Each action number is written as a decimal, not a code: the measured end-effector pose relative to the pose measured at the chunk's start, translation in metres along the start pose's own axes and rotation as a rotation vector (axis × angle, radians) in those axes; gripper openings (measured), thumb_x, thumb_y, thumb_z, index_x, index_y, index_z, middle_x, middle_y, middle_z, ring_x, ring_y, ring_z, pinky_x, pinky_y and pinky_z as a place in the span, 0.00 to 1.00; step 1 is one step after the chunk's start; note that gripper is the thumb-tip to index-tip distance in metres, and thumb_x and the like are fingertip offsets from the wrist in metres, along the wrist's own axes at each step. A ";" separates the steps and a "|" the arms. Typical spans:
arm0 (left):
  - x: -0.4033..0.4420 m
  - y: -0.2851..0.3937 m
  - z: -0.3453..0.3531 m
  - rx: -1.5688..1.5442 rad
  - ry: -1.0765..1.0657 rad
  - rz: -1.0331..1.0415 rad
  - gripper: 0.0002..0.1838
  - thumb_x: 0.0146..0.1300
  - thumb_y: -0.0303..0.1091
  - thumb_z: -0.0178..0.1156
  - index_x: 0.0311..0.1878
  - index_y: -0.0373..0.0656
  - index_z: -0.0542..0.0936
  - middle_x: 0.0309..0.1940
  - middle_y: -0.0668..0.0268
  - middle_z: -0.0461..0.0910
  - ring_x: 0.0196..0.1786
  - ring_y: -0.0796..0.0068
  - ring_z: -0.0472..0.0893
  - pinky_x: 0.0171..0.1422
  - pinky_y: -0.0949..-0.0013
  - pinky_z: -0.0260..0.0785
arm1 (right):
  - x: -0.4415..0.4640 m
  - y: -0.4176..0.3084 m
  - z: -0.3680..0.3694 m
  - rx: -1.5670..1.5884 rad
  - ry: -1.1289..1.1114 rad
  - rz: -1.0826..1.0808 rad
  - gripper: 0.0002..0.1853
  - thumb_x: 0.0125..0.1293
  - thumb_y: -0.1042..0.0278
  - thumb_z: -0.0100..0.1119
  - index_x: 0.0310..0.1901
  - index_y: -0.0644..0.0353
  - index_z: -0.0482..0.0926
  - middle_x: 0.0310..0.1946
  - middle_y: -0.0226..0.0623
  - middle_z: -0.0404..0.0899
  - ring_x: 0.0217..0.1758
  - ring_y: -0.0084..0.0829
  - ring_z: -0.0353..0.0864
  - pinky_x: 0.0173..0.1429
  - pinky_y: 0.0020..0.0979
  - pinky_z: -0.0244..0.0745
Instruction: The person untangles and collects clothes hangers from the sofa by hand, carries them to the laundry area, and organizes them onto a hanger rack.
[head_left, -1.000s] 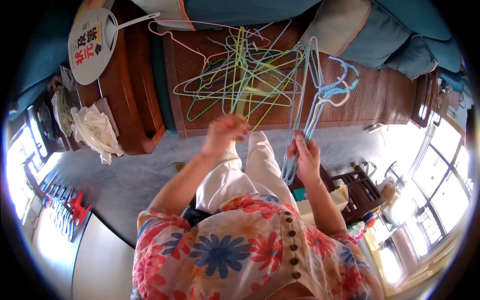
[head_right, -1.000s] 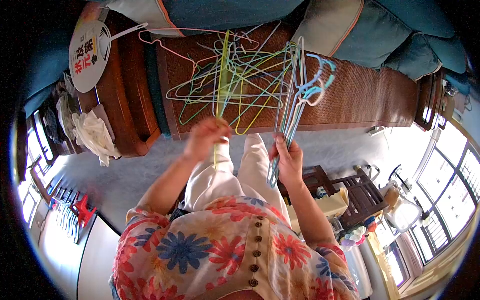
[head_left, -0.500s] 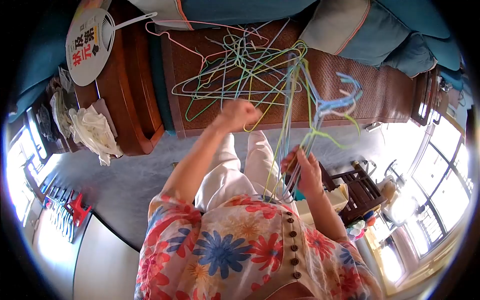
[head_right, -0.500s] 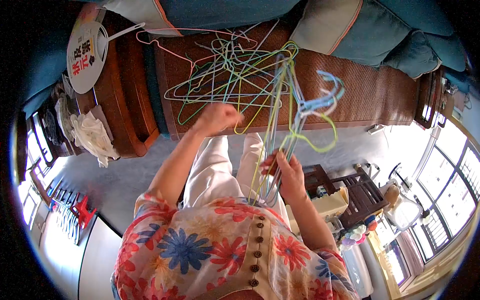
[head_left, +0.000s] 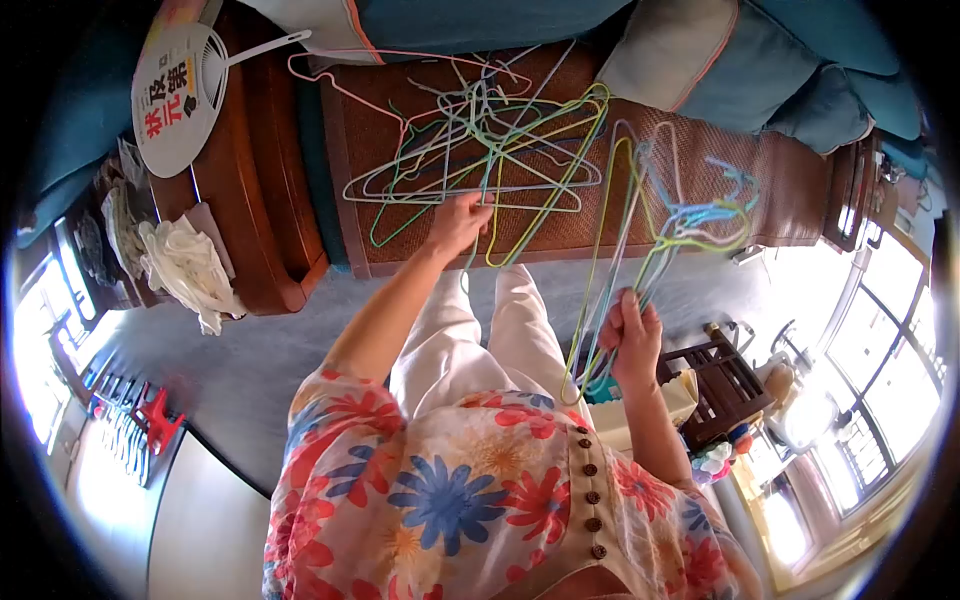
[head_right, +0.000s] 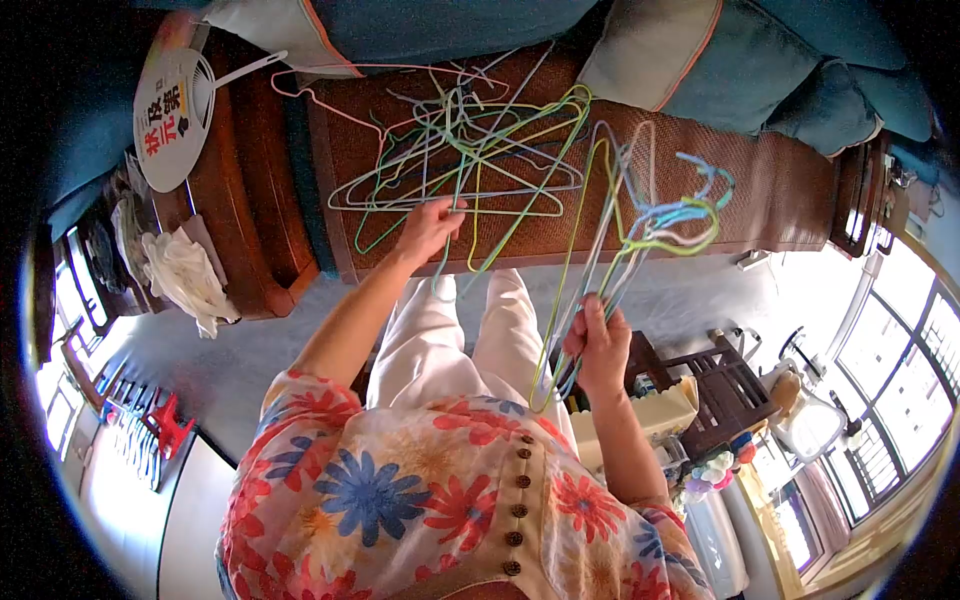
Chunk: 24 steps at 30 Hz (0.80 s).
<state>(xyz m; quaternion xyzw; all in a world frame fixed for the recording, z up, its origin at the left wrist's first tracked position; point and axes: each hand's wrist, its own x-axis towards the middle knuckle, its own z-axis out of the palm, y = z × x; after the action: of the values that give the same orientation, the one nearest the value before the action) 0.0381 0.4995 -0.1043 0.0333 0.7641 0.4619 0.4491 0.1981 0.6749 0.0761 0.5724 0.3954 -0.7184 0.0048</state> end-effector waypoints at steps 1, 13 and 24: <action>-0.013 0.007 -0.002 -0.095 -0.059 -0.014 0.11 0.58 0.36 0.56 0.41 0.43 0.77 0.18 0.70 0.75 0.19 0.84 0.72 0.23 0.78 0.63 | 0.005 -0.005 0.002 0.003 0.003 -0.001 0.10 0.64 0.60 0.50 0.33 0.58 0.71 0.15 0.22 0.60 0.12 0.16 0.57 0.16 0.20 0.54; -0.088 0.031 0.058 -0.127 -0.090 0.258 0.09 0.58 0.33 0.56 0.39 0.39 0.77 0.18 0.66 0.74 0.21 0.80 0.73 0.24 0.72 0.65 | 0.051 0.028 0.047 -0.085 -0.059 -0.109 0.11 0.63 0.62 0.52 0.41 0.59 0.74 0.26 0.33 0.77 0.29 0.24 0.77 0.34 0.25 0.73; 0.030 0.005 -0.049 0.688 0.264 0.124 0.17 0.52 0.32 0.55 0.47 0.45 0.74 0.39 0.57 0.75 0.40 0.58 0.76 0.42 0.59 0.71 | 0.036 0.005 0.038 0.022 -0.110 0.066 0.10 0.66 0.60 0.47 0.42 0.57 0.70 0.17 0.23 0.60 0.16 0.15 0.58 0.20 0.21 0.56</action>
<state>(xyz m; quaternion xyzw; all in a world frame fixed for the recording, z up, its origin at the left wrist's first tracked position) -0.0164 0.4830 -0.1118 0.1686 0.9226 0.2047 0.2802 0.1574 0.6657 0.0452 0.5448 0.3673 -0.7526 0.0438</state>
